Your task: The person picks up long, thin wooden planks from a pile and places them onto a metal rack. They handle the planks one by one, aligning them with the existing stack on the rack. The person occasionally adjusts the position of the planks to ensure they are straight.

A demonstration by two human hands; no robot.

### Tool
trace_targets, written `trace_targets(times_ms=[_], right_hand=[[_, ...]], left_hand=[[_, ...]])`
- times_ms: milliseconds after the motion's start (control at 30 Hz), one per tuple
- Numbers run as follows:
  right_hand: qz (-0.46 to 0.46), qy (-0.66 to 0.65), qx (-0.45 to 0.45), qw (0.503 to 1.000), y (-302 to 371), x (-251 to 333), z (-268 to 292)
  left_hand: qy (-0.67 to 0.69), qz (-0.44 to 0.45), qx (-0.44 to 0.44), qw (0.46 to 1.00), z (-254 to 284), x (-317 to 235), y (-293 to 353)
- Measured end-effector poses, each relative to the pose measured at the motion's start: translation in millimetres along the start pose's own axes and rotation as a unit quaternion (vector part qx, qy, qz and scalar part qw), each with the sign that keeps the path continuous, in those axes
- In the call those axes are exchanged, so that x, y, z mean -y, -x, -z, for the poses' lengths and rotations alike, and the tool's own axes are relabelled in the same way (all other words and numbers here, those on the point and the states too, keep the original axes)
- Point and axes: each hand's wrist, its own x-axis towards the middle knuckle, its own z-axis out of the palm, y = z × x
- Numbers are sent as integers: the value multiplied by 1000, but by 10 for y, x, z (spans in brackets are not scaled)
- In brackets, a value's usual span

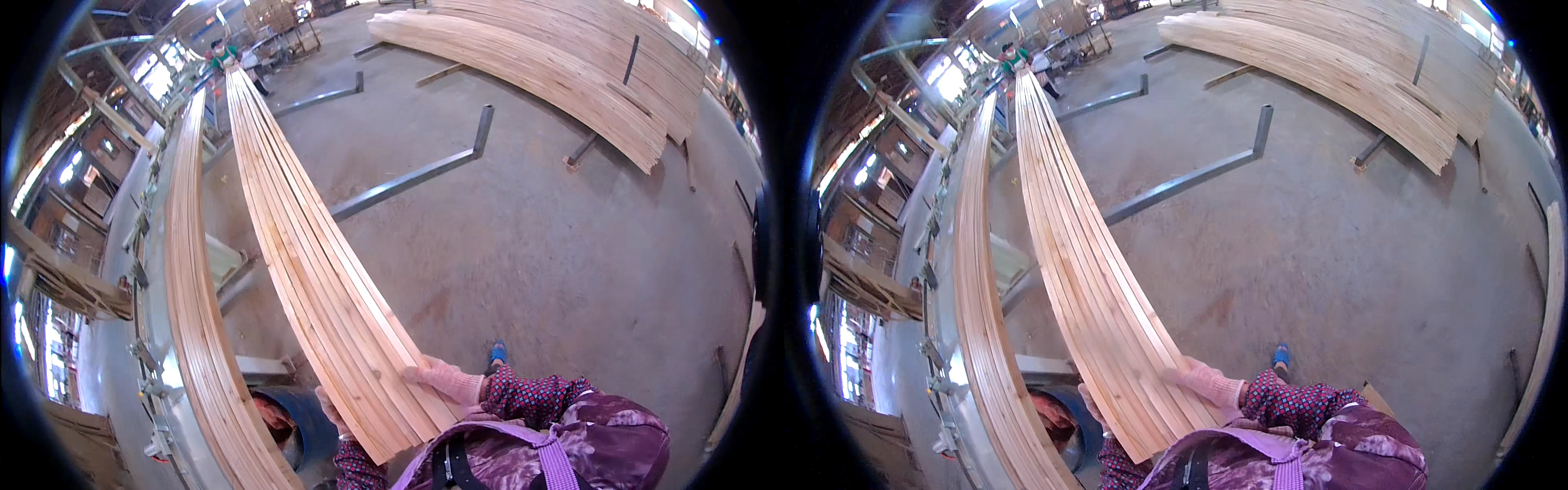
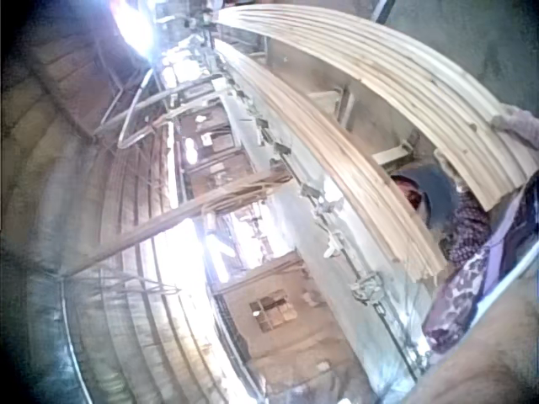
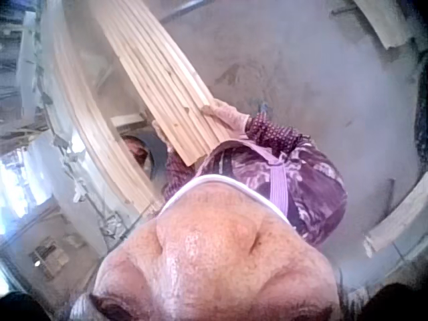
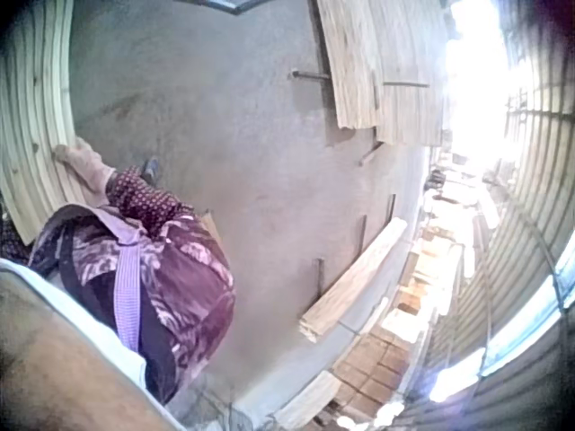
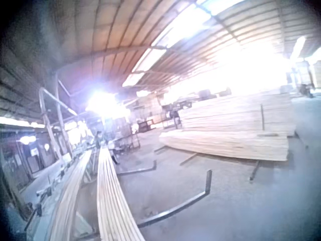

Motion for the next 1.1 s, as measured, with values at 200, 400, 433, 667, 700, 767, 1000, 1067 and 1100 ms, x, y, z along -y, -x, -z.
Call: trace_targets(times_ms=[200,400,433,667,700,767,1000,1067,1100], right_hand=[[-11,-86,32,996,460,623,1049],[42,-30,16,999,1318,1663,2223],[36,-54,18,998,1411,1818,2393],[63,-123,6,990,1646,2363,3105],[66,-113,-43,990,1688,2462,3265],[73,-81,-90,990,1726,2655,3555],[42,-87,-135,986,1295,2531,3630],[34,-74,-160,984,1204,2474,3574],[22,-93,-141,985,1186,2469,3587]], left_hand=[[-68,18,36,997,-1174,620,-301],[-37,40,70,996,-2643,1396,-714],[-25,47,78,996,-2876,1507,-779],[-21,86,120,989,-3953,1812,-1155],[-37,94,118,988,-4121,1963,-1234],[-33,104,159,981,-4349,2207,-1419],[-45,274,107,955,-4274,2250,-1642],[-43,324,107,939,-4240,2245,-1711],[-45,359,102,927,-4268,2300,-1779]])
